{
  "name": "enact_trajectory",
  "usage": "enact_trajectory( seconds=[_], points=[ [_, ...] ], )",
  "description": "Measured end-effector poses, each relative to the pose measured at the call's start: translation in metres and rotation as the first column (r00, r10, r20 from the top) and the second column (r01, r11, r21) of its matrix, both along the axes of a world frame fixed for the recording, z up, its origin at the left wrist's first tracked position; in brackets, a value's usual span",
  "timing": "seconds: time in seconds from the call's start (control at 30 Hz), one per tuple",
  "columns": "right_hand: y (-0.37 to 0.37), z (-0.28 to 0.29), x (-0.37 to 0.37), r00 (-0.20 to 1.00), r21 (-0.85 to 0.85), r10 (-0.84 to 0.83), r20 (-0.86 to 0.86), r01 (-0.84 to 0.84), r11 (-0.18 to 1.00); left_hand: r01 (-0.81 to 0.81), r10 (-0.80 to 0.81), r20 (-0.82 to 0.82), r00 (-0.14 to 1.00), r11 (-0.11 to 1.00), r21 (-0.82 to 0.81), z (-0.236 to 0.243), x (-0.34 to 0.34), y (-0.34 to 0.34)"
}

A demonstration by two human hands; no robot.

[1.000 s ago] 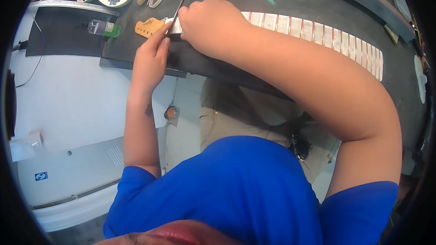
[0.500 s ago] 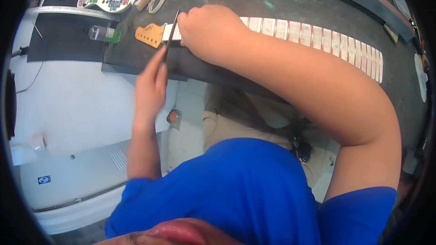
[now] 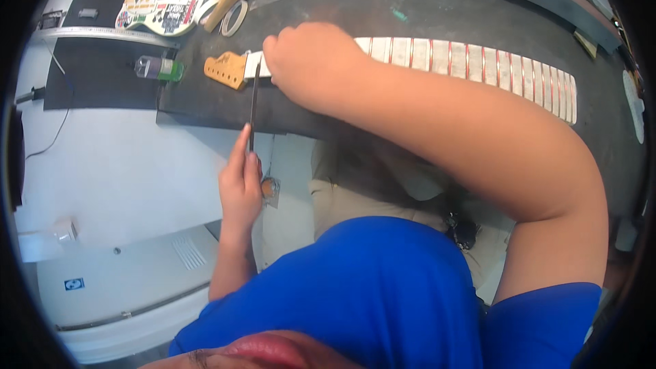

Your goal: The person uses a long sanding block to level guitar frets, marks the frets with a red marker, and then uses a hand file to refine the fret ends and edges.

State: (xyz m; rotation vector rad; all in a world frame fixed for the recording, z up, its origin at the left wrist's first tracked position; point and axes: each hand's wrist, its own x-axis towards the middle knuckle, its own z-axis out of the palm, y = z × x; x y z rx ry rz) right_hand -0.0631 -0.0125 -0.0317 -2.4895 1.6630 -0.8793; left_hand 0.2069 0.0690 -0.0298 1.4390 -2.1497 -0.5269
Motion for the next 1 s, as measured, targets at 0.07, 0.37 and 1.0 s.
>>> enact_trajectory(
  seconds=[0.07, 0.37, 1.0],
  points=[
    [0.007, 0.005, 0.004, 0.999, 0.022, 0.032, 0.009, -0.033, 0.999, -0.049, 0.049, -0.041, 0.998, 0.999, -0.002, 0.003, -0.008, 0.000],
    [0.006, -0.001, 0.001, 1.000, 0.014, 0.018, 0.018, -0.018, 1.000, 0.053, -0.043, 0.106, 0.993, 0.994, -0.095, 0.005, -0.008, -0.016],
    [0.007, 0.001, -0.005, 0.999, 0.017, 0.035, 0.039, -0.035, 0.999, 0.031, -0.014, 0.225, 0.974, 0.997, -0.070, 0.052, -0.066, -0.070]
  ],
)
